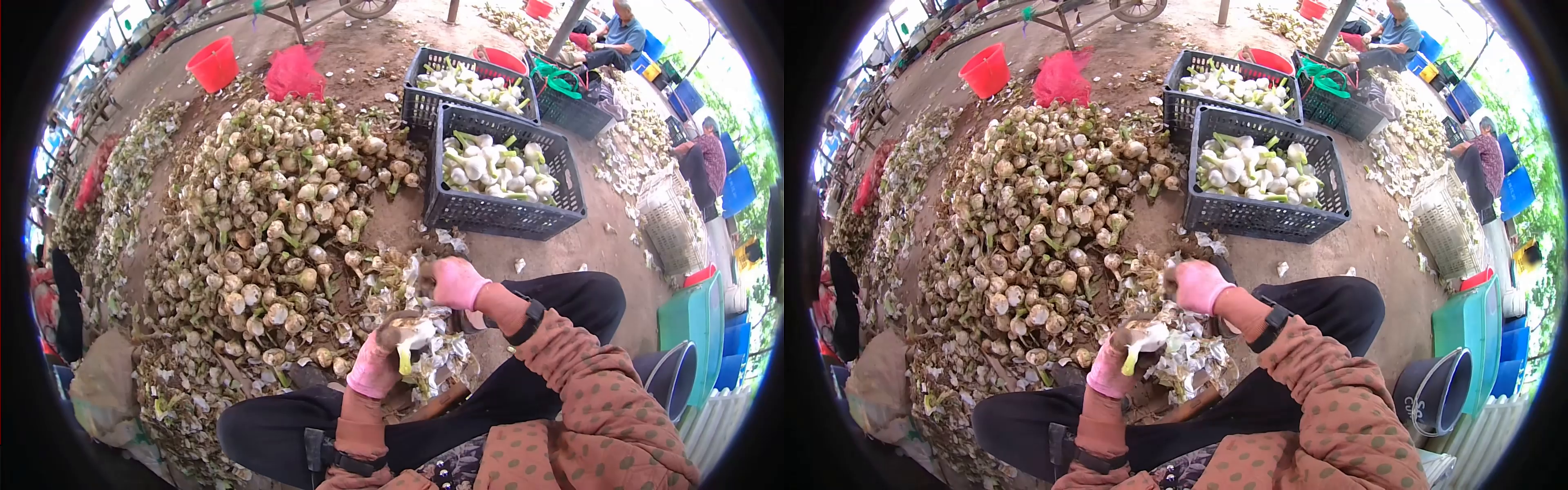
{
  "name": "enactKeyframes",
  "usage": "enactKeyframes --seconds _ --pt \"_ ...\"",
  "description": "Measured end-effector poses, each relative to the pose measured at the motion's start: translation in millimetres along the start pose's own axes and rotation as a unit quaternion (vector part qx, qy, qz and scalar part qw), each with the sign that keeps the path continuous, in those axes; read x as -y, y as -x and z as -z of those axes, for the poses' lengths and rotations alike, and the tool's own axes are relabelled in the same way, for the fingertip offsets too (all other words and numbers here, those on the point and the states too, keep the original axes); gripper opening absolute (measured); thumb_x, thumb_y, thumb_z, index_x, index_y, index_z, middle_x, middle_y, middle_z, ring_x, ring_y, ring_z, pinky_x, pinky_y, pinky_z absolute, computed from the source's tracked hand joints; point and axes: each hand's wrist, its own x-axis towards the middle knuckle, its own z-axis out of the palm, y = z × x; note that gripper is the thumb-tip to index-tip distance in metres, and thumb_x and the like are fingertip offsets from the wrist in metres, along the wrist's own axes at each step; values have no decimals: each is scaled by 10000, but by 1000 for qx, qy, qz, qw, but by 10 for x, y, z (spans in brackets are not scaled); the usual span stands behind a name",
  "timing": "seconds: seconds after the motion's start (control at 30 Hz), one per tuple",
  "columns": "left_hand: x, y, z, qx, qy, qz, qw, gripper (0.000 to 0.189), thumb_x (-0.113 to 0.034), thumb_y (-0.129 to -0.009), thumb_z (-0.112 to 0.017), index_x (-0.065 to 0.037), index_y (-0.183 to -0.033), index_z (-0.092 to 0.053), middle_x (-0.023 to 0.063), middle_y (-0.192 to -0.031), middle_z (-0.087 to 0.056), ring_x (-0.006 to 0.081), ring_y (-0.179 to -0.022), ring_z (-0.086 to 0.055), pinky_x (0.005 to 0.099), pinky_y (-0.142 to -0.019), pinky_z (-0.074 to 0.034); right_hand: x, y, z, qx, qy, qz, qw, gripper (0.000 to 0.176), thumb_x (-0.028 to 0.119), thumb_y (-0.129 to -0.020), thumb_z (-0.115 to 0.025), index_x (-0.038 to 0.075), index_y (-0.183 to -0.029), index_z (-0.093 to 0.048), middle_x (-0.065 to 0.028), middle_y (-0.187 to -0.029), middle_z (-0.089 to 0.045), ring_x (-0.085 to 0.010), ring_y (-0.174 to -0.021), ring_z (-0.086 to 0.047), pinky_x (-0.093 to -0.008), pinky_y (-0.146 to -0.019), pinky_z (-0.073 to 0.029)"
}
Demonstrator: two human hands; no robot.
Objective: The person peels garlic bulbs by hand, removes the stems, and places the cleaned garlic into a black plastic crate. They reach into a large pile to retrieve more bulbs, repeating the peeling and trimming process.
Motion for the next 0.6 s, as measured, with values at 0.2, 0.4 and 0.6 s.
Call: enactKeyframes --seconds 0.2,0.4,0.6 --pt "96 -86 168 -32 45 -22 998 837 -609 -708 -672 -31 -1278 -466 96 -1185 -578 229 -1073 -569 362 -916 -480 170 191 179 -60 -299 146 941 432 -78 -665 -546 85 -1038 -689 -128 -1036 -634 -256 -944 -624 -332 -863 -486" --pt "103 -174 165 -64 96 -70 991 636 -451 -781 -722 -10 -1191 -516 81 -1097 -606 215 -1026 -591 372 -917 -486 507 363 364 -22 -215 174 961 353 -41 -672 -602 49 -1006 -675 -118 -929 -629 -299 -851 -615 -355 -757 -499" --pt "180 -168 111 -100 86 -64 989 592 -548 -845 -585 -47 -1156 -534 69 -1034 -619 206 -904 -608 362 -818 -509 591 359 289 -50 -59 160 984 303 41 -661 -575 47 -961 -619 -139 -906 -617 -335 -889 -607 -403 -767 -490"
